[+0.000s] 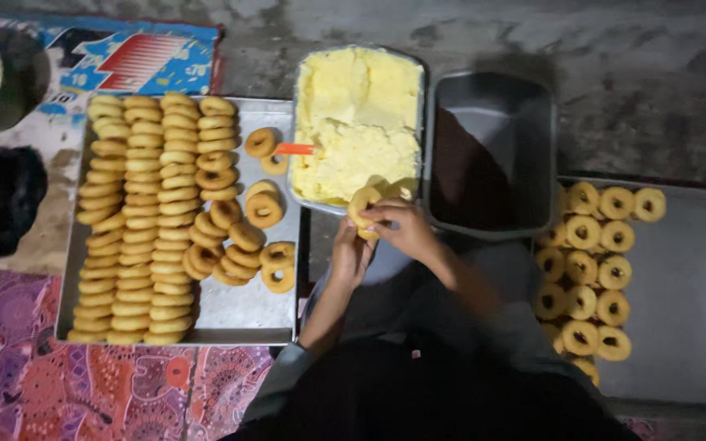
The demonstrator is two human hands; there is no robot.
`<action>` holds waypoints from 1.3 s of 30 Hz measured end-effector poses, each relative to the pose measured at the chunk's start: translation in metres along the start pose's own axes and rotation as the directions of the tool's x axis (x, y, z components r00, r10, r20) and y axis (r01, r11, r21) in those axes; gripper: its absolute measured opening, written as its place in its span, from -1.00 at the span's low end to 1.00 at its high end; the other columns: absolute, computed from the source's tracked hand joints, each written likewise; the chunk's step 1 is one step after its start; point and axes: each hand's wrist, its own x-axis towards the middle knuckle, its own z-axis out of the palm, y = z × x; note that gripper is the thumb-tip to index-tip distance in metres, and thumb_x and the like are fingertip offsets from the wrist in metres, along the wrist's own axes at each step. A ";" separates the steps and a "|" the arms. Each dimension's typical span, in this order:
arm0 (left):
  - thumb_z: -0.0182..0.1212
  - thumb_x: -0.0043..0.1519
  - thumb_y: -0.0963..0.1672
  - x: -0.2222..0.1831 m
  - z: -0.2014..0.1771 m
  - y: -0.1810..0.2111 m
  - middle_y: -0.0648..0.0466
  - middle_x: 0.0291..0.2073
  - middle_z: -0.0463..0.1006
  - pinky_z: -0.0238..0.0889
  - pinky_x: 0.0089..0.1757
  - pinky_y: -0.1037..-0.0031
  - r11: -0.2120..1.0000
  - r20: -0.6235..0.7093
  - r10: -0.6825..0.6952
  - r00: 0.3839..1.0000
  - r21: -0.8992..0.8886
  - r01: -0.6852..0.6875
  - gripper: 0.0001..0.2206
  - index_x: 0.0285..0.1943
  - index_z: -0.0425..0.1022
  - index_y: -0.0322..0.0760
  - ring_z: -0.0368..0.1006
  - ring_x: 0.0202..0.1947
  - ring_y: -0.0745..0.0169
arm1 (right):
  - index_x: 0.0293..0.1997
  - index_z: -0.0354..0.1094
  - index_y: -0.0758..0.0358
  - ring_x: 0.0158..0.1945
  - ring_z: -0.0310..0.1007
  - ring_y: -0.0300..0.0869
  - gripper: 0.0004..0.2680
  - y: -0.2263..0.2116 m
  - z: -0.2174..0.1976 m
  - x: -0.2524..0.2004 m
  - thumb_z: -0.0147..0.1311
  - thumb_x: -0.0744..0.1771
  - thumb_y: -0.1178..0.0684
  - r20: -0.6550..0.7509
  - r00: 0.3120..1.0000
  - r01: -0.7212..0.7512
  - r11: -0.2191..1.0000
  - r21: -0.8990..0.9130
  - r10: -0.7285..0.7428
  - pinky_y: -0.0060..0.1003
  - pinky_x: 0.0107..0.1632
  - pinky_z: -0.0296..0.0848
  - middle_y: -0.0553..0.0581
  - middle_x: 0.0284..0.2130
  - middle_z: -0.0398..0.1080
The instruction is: The person fills ring-shaped doughnuts with a yellow cream and then rolls them in a dark topping. They repeatedly pick doughnuts from a tray, split them open, apply cream, close them, coat them in the topping, and place them on a second tray.
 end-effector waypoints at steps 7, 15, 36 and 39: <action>-0.06 0.38 -0.03 0.049 0.032 -0.031 0.05 0.12 0.51 0.43 0.07 0.30 0.924 -0.064 -0.264 0.962 0.269 0.271 -0.63 0.32 0.32 -0.22 0.52 0.08 0.22 | -0.14 0.46 0.27 -0.31 0.54 -0.05 -0.87 0.135 -0.068 -0.047 0.26 0.30 0.11 -0.301 0.859 -0.416 0.907 0.058 0.414 -0.25 -0.21 0.49 0.13 -0.36 0.53; 0.13 0.34 -0.14 0.142 0.068 -0.112 -0.22 0.00 0.54 0.39 0.08 0.18 0.045 0.377 -0.026 0.926 0.926 -0.376 -0.78 0.07 0.47 -0.40 0.47 0.05 -0.14 | -0.13 0.51 0.29 -0.25 0.55 -0.01 -0.85 0.255 -0.130 -0.094 0.18 0.29 0.08 -0.220 0.795 -0.573 0.819 0.034 0.566 -0.15 -0.18 0.51 0.12 -0.33 0.54; -0.20 0.50 -0.16 0.132 0.055 -0.162 -0.10 0.02 0.54 0.50 -0.04 0.29 0.939 0.031 -0.340 0.940 0.057 0.338 -0.75 0.17 0.39 -0.39 0.51 -0.01 0.05 | 0.27 0.25 0.30 0.10 0.42 0.12 -0.67 0.086 -0.131 -0.060 0.17 0.36 0.18 -0.602 0.792 -0.104 0.948 -0.300 -0.104 -0.12 0.14 0.43 0.36 0.08 0.36; -0.23 0.42 -0.14 0.128 0.086 -0.153 -0.13 0.07 0.49 0.54 -0.03 0.18 0.886 -0.081 -0.409 0.909 0.204 0.416 -0.72 0.16 0.36 -0.36 0.48 0.06 -0.05 | 0.20 0.25 0.08 0.05 0.47 0.05 -0.68 0.099 -0.134 -0.069 0.12 0.31 0.13 -0.420 0.676 -0.201 0.700 0.685 0.605 -0.07 0.04 0.48 0.20 0.01 0.41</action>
